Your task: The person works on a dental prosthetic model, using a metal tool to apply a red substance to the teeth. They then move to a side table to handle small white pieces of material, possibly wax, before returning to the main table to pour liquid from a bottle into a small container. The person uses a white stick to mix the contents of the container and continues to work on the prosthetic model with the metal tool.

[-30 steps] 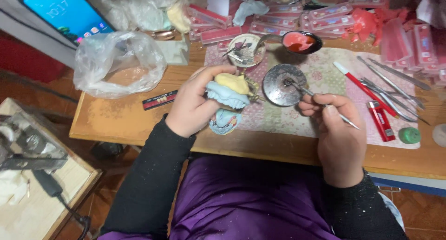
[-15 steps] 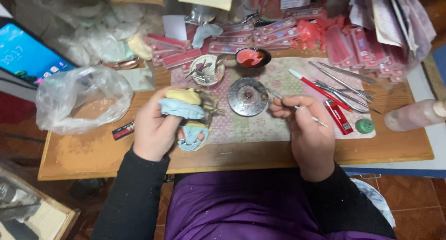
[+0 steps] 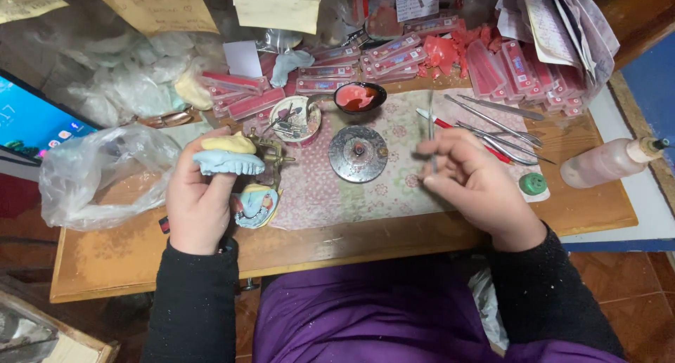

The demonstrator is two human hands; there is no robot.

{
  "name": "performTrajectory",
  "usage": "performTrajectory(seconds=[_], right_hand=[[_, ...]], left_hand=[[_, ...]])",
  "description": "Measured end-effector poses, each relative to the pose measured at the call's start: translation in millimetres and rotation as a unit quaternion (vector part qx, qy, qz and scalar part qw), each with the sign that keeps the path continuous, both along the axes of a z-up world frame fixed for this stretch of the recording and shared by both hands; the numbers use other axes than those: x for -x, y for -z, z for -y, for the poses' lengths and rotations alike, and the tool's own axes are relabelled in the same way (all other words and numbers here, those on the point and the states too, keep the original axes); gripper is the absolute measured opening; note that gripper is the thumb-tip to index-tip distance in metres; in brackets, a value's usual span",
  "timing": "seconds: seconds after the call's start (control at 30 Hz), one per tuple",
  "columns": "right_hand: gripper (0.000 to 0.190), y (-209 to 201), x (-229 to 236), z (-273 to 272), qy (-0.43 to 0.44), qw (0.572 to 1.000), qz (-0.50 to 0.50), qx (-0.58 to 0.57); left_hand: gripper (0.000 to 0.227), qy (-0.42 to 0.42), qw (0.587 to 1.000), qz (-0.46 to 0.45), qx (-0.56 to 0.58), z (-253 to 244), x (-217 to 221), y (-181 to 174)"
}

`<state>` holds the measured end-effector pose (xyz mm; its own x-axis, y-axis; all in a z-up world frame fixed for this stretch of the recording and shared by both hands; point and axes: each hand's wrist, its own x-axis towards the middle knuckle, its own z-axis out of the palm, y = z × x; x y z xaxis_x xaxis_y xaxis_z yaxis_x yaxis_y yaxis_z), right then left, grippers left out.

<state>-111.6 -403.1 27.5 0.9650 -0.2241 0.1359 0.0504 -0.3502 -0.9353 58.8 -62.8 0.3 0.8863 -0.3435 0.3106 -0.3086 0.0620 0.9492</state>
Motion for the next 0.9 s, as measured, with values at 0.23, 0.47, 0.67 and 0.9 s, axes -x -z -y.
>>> performTrajectory(seconds=[0.23, 0.47, 0.67, 0.9], right_hand=[[0.014, 16, 5, -1, 0.091, 0.906, 0.070, 0.408], [0.012, -9, -26, -17, 0.035, 0.928, 0.104, 0.356], [0.026, -4, -48, -20, -0.034, 0.980, 0.006, 0.194], [0.023, 3, -20, -32, 0.006, 0.965, 0.058, 0.257]], left_hand=[[0.043, -0.003, 1.000, 0.006, -0.011, -1, 9, -4], [0.063, -0.042, 0.998, 0.037, -0.030, 0, 31, -30], [0.067, -0.204, 0.940, 0.233, -0.143, 2, 91, -39], [0.033, 0.019, 0.913, 0.334, -0.236, 50, 118, -32]])
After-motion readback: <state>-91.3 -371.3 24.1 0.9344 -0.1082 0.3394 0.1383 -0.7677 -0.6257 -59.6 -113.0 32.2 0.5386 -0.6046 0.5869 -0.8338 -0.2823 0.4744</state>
